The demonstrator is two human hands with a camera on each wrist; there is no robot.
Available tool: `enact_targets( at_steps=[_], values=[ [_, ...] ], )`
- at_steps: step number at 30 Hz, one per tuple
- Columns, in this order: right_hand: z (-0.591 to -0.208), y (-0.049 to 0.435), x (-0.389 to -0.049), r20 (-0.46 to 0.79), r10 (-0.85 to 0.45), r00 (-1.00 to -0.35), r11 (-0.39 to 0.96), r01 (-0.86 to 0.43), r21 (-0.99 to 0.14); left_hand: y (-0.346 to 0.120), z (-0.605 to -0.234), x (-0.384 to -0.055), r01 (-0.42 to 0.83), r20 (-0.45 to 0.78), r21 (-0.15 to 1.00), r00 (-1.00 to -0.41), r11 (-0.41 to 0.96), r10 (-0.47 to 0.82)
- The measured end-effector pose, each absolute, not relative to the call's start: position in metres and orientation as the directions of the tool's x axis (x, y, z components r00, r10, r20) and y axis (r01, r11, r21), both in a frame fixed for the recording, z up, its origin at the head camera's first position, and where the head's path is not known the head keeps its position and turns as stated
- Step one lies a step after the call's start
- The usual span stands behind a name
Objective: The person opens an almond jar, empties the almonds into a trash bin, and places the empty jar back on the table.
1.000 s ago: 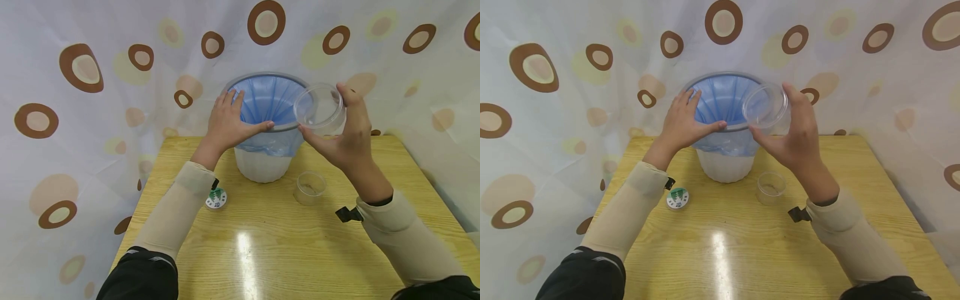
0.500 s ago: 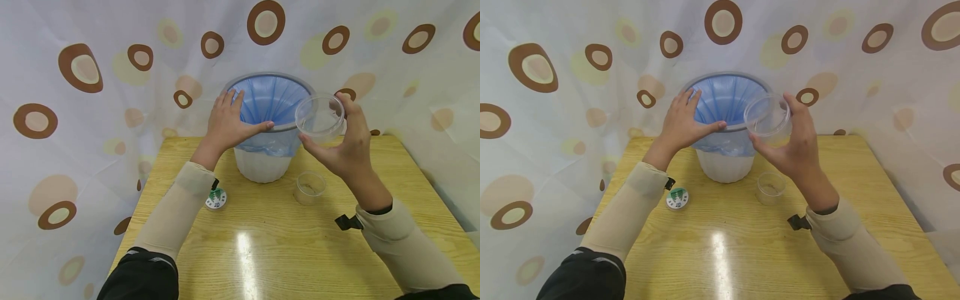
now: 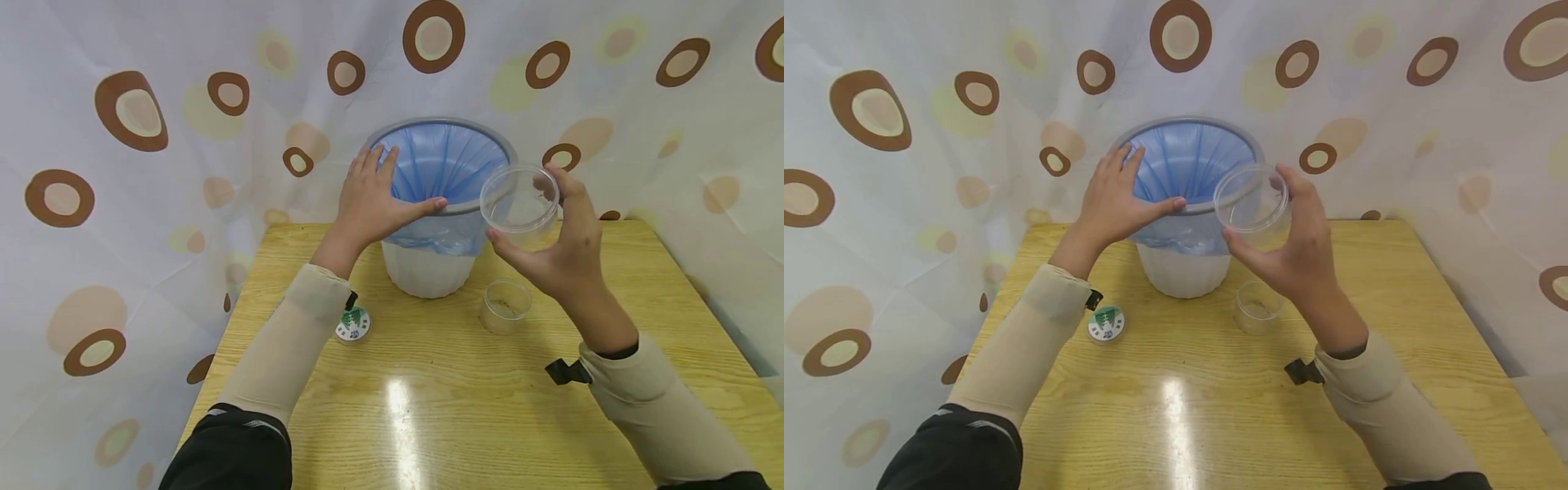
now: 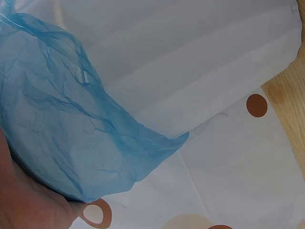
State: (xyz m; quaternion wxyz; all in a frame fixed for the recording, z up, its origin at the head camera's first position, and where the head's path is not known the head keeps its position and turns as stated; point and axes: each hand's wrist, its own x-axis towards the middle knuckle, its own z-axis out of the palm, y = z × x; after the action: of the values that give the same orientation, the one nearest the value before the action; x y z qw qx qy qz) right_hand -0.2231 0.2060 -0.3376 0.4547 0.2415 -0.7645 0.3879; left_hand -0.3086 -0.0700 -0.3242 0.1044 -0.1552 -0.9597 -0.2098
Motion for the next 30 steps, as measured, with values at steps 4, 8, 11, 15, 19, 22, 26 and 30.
enact_targets(
  at_steps=[4,8,11,15,19,22,26,30],
  values=[
    [-0.34,0.206,-0.221,0.88,-0.018,-0.475,0.572,-0.726,-0.381,-0.069,-0.324,-0.308,0.343,0.264,0.389,-0.931,0.855,0.253],
    [-0.346,0.207,-0.222,0.882,-0.022,-0.47,0.57,-0.731,-0.375,-0.07,-0.326,-0.308,0.356,0.285,0.406,-0.924,0.841,0.254],
    [-0.35,0.209,-0.223,0.884,-0.032,-0.467,0.574,-0.732,-0.366,-0.071,-0.327,-0.309,0.373,0.313,0.41,-0.915,0.832,0.256],
    [-0.353,0.212,-0.225,0.882,-0.034,-0.47,0.58,-0.728,-0.366,-0.071,-0.328,-0.31,0.383,0.329,0.405,-0.908,0.83,0.258],
    [-0.355,0.212,-0.226,0.879,-0.035,-0.475,0.577,-0.728,-0.37,-0.071,-0.327,-0.31,0.375,0.318,0.403,-0.913,0.835,0.257],
    [-0.358,0.212,-0.226,0.875,-0.048,-0.483,0.572,-0.731,-0.372,-0.071,-0.326,-0.309,0.369,0.306,0.402,-0.917,0.838,0.257],
    [-0.364,0.211,-0.223,0.867,-0.073,-0.494,0.56,-0.739,-0.374,-0.071,-0.324,-0.308,0.367,0.298,0.394,-0.918,0.843,0.261],
    [-0.372,0.208,-0.219,0.852,-0.14,-0.504,0.53,-0.766,-0.365,-0.072,-0.324,-0.308,0.366,0.292,0.389,-0.92,0.846,0.263]
  ],
)
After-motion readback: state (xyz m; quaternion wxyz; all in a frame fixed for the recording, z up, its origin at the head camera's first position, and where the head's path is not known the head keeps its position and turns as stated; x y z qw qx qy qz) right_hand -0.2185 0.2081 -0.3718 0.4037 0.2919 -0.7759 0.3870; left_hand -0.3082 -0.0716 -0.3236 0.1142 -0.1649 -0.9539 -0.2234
